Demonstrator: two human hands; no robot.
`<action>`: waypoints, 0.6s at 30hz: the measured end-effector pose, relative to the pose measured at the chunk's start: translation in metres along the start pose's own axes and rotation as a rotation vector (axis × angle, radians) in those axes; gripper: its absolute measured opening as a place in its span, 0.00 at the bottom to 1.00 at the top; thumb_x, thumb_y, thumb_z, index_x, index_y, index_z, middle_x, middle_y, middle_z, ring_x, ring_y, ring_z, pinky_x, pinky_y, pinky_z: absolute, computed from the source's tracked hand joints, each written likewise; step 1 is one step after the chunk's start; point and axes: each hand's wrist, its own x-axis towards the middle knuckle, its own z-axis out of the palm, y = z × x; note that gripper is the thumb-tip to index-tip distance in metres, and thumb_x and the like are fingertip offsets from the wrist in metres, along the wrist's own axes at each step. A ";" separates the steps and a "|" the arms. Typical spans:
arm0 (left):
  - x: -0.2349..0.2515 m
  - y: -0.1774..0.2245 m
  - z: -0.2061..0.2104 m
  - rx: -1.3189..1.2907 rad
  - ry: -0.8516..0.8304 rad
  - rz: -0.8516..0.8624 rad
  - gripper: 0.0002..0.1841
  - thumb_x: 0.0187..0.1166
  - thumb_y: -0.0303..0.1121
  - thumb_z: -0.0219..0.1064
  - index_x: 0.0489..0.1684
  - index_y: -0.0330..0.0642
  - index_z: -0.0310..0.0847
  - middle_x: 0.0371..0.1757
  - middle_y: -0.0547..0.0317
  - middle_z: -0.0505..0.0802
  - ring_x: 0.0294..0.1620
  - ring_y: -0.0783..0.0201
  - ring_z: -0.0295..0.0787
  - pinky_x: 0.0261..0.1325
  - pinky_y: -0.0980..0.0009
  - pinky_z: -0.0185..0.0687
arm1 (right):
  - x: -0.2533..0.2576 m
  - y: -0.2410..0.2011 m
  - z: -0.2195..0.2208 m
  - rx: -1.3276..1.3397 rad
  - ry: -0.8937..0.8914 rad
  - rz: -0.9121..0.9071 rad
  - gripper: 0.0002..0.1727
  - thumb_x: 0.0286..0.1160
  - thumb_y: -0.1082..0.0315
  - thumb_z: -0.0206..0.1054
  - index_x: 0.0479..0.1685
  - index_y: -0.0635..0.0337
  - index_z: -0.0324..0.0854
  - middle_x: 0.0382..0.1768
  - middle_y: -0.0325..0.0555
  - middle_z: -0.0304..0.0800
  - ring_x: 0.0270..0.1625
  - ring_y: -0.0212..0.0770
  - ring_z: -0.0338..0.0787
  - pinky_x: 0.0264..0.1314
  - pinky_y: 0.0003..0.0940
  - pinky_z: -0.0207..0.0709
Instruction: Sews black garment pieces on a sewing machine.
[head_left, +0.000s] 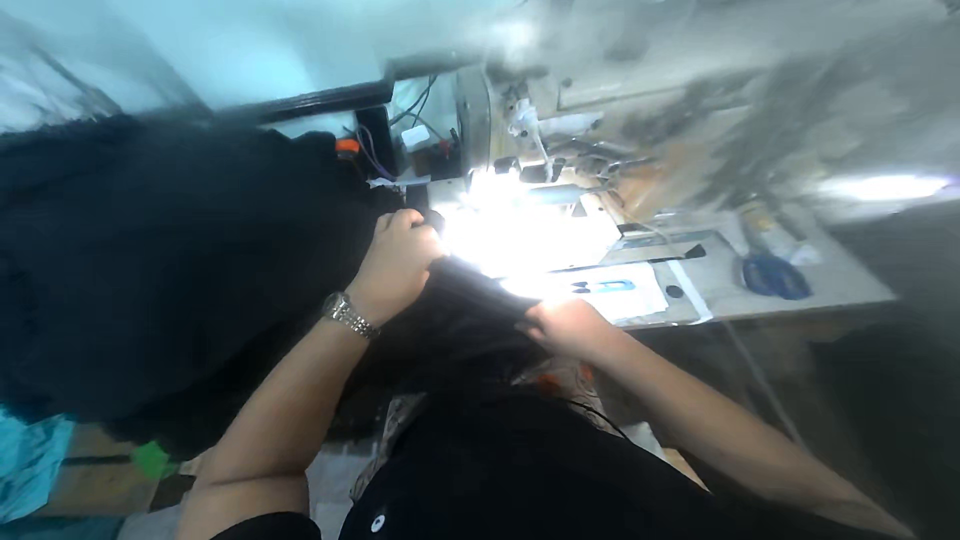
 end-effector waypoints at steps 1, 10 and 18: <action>-0.003 0.007 -0.002 0.041 -0.007 0.008 0.16 0.67 0.24 0.74 0.47 0.57 0.95 0.46 0.63 0.94 0.72 0.46 0.78 0.76 0.42 0.66 | -0.001 0.001 0.002 0.011 0.038 -0.042 0.24 0.88 0.47 0.58 0.54 0.60 0.86 0.49 0.59 0.92 0.59 0.62 0.91 0.60 0.65 0.80; -0.024 0.039 -0.011 0.063 0.093 0.108 0.09 0.82 0.34 0.66 0.46 0.52 0.94 0.28 0.62 0.90 0.41 0.57 0.88 0.75 0.44 0.66 | 0.020 -0.053 0.027 0.395 0.919 -0.307 0.27 0.71 0.43 0.75 0.50 0.60 0.88 0.41 0.50 0.92 0.36 0.47 0.92 0.38 0.46 0.88; -0.016 0.029 -0.017 0.076 -0.074 0.062 0.06 0.77 0.33 0.73 0.46 0.49 0.93 0.32 0.58 0.89 0.39 0.56 0.87 0.65 0.49 0.76 | 0.055 -0.055 0.025 0.598 1.018 -0.344 0.15 0.71 0.74 0.72 0.56 0.62 0.87 0.44 0.50 0.96 0.44 0.42 0.96 0.53 0.39 0.91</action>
